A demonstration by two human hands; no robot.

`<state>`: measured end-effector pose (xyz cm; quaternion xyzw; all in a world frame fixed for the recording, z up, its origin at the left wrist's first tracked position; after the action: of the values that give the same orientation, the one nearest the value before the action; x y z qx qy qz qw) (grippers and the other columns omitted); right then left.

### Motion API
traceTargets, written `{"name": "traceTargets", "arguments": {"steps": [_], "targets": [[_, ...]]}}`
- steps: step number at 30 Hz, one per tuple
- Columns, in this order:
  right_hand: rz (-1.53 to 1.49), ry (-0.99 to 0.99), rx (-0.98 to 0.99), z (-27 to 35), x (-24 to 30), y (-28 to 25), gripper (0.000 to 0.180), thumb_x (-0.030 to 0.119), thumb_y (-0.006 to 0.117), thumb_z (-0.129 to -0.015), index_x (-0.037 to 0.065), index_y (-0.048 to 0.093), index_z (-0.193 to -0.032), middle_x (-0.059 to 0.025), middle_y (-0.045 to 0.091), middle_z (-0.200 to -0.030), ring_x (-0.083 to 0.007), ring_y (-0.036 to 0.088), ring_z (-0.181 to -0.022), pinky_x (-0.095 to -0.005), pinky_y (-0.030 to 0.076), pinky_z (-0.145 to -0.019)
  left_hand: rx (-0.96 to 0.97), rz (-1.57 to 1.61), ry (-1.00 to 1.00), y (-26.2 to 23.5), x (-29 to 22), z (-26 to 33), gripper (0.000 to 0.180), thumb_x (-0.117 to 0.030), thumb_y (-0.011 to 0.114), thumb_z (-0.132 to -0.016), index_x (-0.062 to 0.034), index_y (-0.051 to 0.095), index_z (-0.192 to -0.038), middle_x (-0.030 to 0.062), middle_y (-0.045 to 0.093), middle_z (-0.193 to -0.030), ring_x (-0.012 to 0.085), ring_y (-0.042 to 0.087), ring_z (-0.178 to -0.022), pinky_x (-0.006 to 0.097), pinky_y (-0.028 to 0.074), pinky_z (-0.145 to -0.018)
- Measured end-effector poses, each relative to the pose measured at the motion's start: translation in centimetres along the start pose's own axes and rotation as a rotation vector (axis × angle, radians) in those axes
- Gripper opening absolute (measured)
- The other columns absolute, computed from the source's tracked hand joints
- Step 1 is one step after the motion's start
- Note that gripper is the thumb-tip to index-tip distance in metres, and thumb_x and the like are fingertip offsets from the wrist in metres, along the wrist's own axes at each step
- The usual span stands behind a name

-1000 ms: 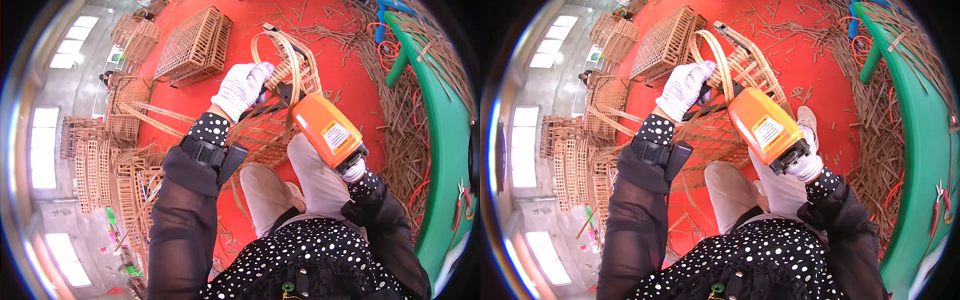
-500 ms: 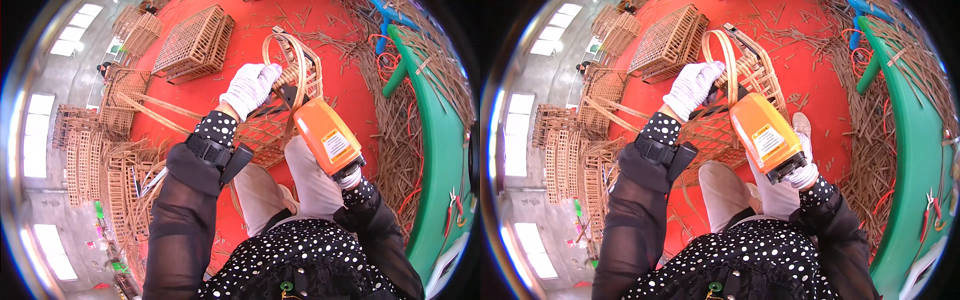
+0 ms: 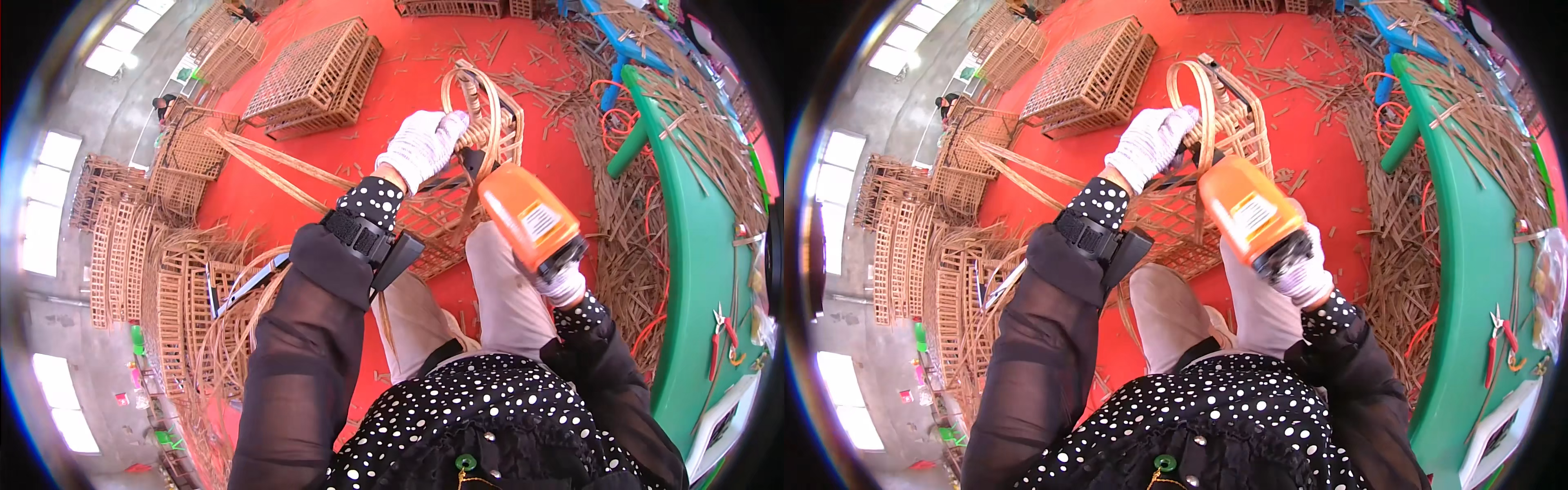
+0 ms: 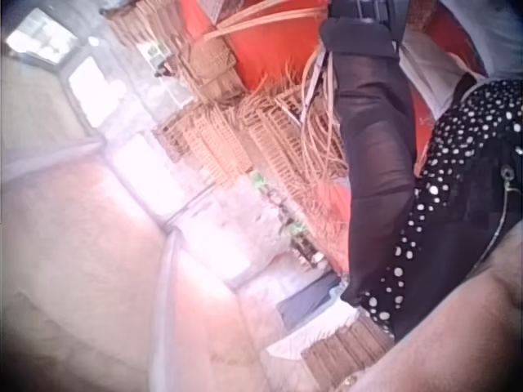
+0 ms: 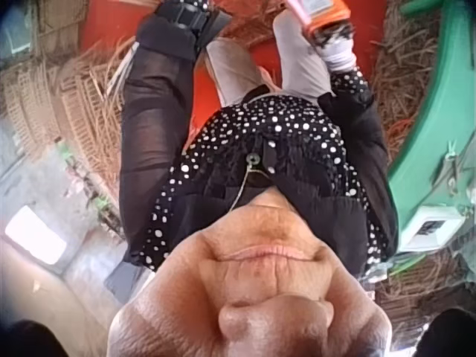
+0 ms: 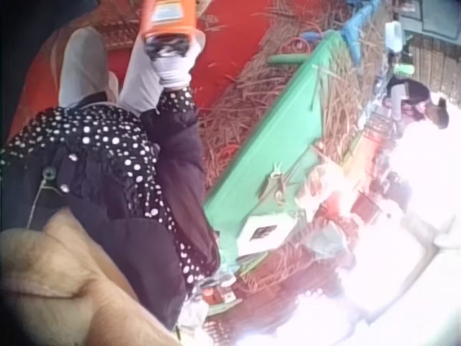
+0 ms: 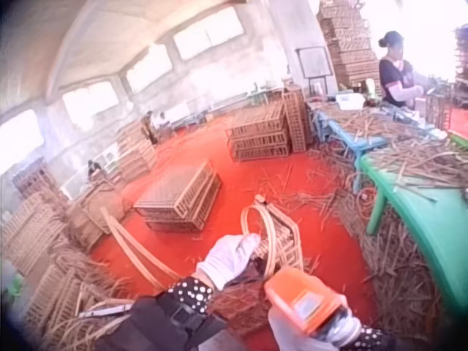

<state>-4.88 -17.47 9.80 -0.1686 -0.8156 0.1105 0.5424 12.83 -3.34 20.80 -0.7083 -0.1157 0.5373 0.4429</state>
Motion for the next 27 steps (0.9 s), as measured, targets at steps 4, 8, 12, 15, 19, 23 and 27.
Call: {"name": "traceTargets", "arguments": {"steps": [4,8,12,15,19,23,27], "targets": [[-0.437,0.377,-0.317,1.7,3.0,-5.6,0.037,0.001,0.065,-0.068,0.004,0.054,-0.104,-0.0053,0.06,-0.096,-0.0136,0.058,-0.085,-0.0293,0.047,-0.073,0.006,-0.021,-0.025,0.3,-0.5,-0.2,0.046,-0.044,0.043,-0.088,-0.0013,0.06,-0.083,0.0079,0.051,-0.05,0.0141,0.051,-0.044,0.029,0.042,-0.045],[-0.071,0.523,-0.456,2.9,7.8,-13.9,0.024,0.012,0.066,-0.068,0.001,0.059,-0.088,-0.0033,0.06,-0.073,-0.0109,0.056,-0.064,-0.027,0.046,-0.06,-0.117,-0.577,0.575,1.3,0.2,0.6,0.038,-0.036,0.037,-0.09,-0.0055,0.061,-0.09,0.0228,0.059,-0.085,0.0398,0.056,-0.084,0.045,0.045,-0.07],[0.738,0.39,-0.565,5.3,5.5,-20.9,0.056,0.021,0.067,-0.065,0.002,0.046,-0.114,-0.0153,0.062,-0.088,-0.0295,0.061,-0.082,-0.0373,0.047,-0.075,-0.172,-0.272,0.462,0.7,-0.3,3.2,0.031,-0.03,0.043,-0.09,-0.0079,0.061,-0.102,0.0196,0.06,-0.088,0.0377,0.059,-0.074,0.043,0.048,-0.064],[0.93,0.871,-0.445,7.8,1.6,-25.8,0.07,0.027,0.065,-0.068,0.001,0.034,-0.126,-0.0221,0.059,-0.099,-0.0378,0.057,-0.093,-0.04,0.045,-0.08,-0.075,-0.307,0.43,0.9,-1.7,4.3,0.029,-0.023,0.05,-0.088,-0.0074,0.058,-0.11,0.0202,0.061,-0.087,0.0354,0.06,-0.071,0.039,0.048,-0.061],[0.964,1.12,-0.479,10.1,-5.0,-29.3,0.065,0.031,0.066,-0.071,-0.001,0.037,-0.119,-0.0228,0.058,-0.101,-0.0371,0.057,-0.093,-0.0399,0.045,-0.08,-0.089,-0.234,0.584,1.5,-1.8,6.4,0.034,-0.01,0.056,-0.082,-0.0084,0.056,-0.116,0.0188,0.062,-0.086,0.0291,0.062,-0.07,0.033,0.049,-0.063],[0.783,0.914,-0.507,11.7,-7.1,-34.8,0.063,0.038,0.062,-0.072,-0.001,0.044,-0.119,-0.0213,0.059,-0.101,-0.035,0.057,-0.095,-0.0377,0.045,-0.083,0.039,-0.171,0.616,1.3,-2.3,7.6,0.043,-0.004,0.057,-0.076,-0.0094,0.055,-0.118,0.0171,0.06,-0.099,0.0301,0.062,-0.079,0.033,0.05,-0.068],[1.169,0.901,-0.443,20.2,-5.8,-39.1,0.079,0.028,0.066,-0.062,-0.002,0.036,-0.128,-0.0205,0.058,-0.105,-0.0321,0.056,-0.098,-0.035,0.044,-0.083,-0.032,-0.589,0.759,1.0,-2.4,9.6,0.054,-0.003,0.059,-0.069,-0.0207,0.054,-0.12,0.0191,0.053,-0.114,0.0323,0.06,-0.082,0.038,0.05,-0.071]]}}
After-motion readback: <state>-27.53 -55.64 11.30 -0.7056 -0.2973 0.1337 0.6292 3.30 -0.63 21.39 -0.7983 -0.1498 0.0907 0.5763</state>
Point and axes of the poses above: each hand's wrist, its own z-axis away from the middle knuckle, its own y-axis out of the palm, x = y × z, the point moved 3 cm from there along -z, towards the middle knuckle
